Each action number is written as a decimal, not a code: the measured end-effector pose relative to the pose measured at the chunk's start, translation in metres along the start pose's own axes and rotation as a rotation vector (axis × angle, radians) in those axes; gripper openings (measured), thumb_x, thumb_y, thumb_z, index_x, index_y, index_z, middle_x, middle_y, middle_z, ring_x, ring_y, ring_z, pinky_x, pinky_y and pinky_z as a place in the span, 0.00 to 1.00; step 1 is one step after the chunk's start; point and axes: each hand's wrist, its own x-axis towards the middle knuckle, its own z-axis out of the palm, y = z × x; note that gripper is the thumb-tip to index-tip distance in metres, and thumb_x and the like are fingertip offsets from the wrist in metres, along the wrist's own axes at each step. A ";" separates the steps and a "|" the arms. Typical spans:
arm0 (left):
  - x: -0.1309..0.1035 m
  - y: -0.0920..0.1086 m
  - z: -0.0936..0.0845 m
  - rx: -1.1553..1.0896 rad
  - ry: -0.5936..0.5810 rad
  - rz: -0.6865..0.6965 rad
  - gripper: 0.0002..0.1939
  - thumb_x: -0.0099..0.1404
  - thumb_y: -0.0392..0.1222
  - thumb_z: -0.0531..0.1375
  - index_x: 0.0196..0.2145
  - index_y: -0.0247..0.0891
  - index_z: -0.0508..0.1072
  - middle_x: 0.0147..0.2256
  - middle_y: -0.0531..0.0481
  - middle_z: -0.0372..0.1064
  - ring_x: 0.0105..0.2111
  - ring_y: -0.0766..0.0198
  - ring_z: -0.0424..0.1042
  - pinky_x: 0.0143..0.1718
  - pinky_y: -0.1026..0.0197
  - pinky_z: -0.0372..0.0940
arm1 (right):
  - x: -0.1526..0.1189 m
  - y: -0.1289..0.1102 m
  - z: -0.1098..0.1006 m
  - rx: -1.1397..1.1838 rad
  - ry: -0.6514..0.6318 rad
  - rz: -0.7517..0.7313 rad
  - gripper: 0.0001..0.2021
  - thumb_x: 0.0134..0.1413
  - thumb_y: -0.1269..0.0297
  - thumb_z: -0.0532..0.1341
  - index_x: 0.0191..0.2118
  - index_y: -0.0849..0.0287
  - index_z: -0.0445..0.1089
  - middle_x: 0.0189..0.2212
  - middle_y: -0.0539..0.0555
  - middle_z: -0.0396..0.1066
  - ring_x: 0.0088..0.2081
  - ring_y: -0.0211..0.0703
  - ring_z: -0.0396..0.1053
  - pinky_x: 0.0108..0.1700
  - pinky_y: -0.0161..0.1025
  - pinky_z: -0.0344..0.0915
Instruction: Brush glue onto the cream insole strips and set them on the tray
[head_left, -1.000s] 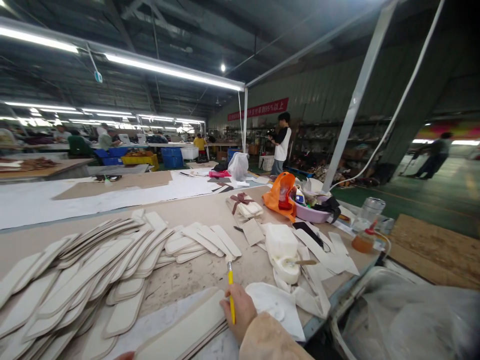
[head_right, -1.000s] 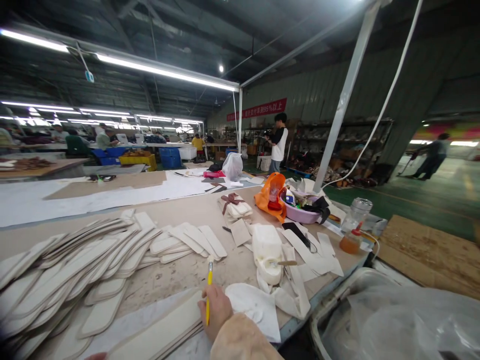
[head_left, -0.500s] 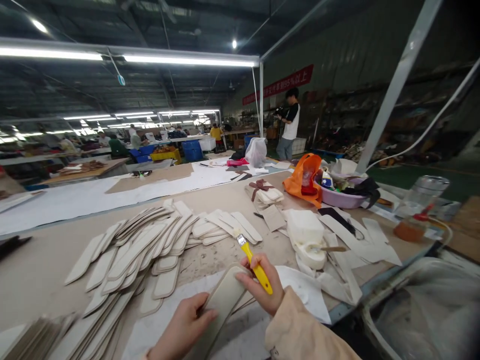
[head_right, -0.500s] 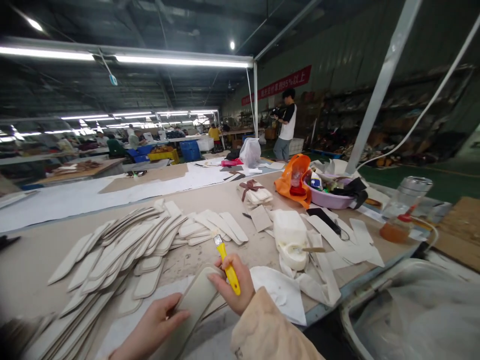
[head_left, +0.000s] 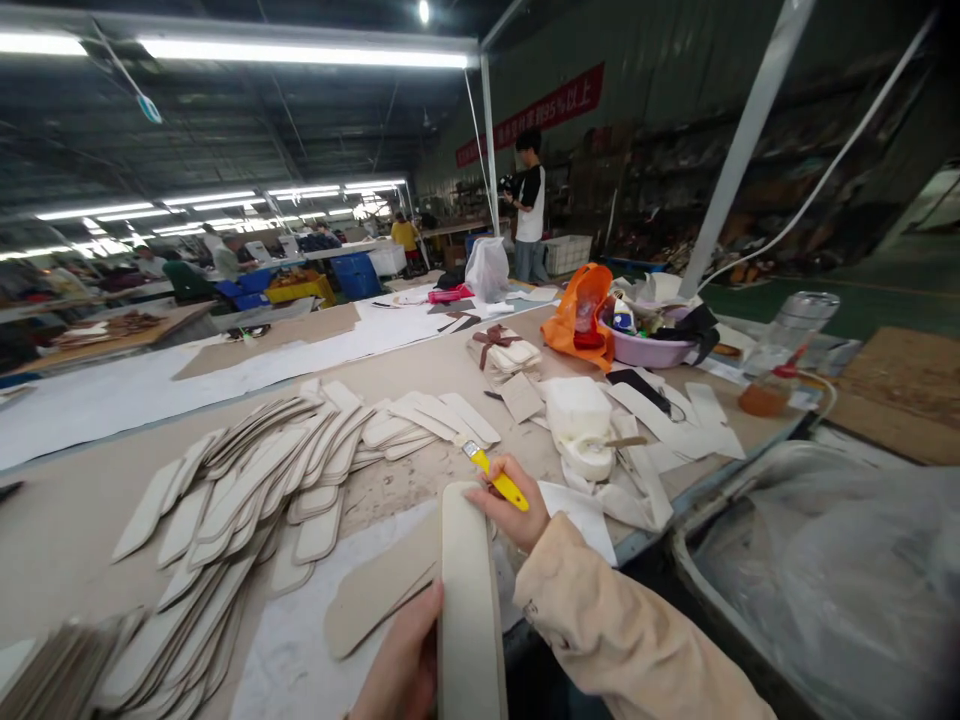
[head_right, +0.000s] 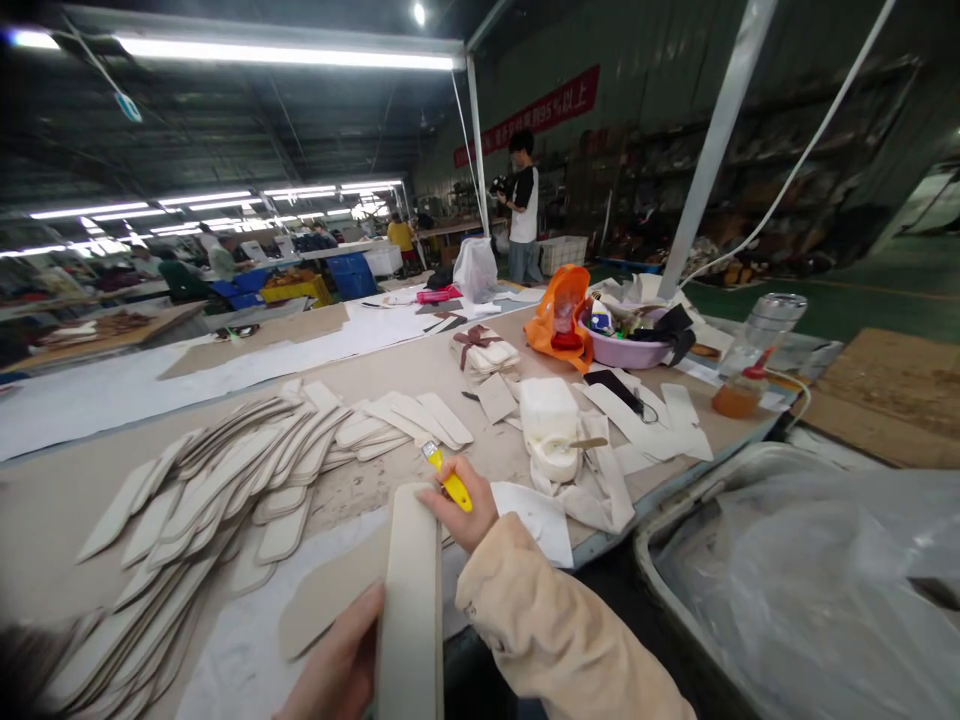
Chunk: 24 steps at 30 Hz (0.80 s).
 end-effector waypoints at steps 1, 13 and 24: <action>-0.004 -0.003 0.002 -0.063 -0.053 -0.052 0.29 0.58 0.61 0.57 0.45 0.32 0.74 0.38 0.40 0.75 0.39 0.51 0.74 0.42 0.54 0.67 | 0.000 -0.001 -0.002 -0.010 0.004 -0.004 0.16 0.46 0.59 0.66 0.34 0.55 0.57 0.28 0.44 0.64 0.22 0.32 0.57 0.25 0.30 0.56; -0.031 -0.051 -0.004 0.085 -0.129 -0.190 0.30 0.48 0.47 0.70 0.47 0.31 0.72 0.38 0.38 0.75 0.35 0.54 0.75 0.29 0.62 0.70 | 0.000 -0.001 -0.018 -0.200 0.013 -0.054 0.14 0.49 0.57 0.64 0.34 0.55 0.58 0.26 0.44 0.64 0.23 0.33 0.58 0.27 0.31 0.58; -0.017 -0.078 -0.024 0.196 0.024 -0.182 0.30 0.41 0.50 0.73 0.41 0.33 0.75 0.33 0.43 0.77 0.30 0.57 0.76 0.25 0.66 0.68 | -0.001 0.002 -0.017 -0.239 0.024 -0.072 0.13 0.49 0.58 0.64 0.34 0.55 0.59 0.25 0.44 0.62 0.24 0.35 0.59 0.27 0.31 0.59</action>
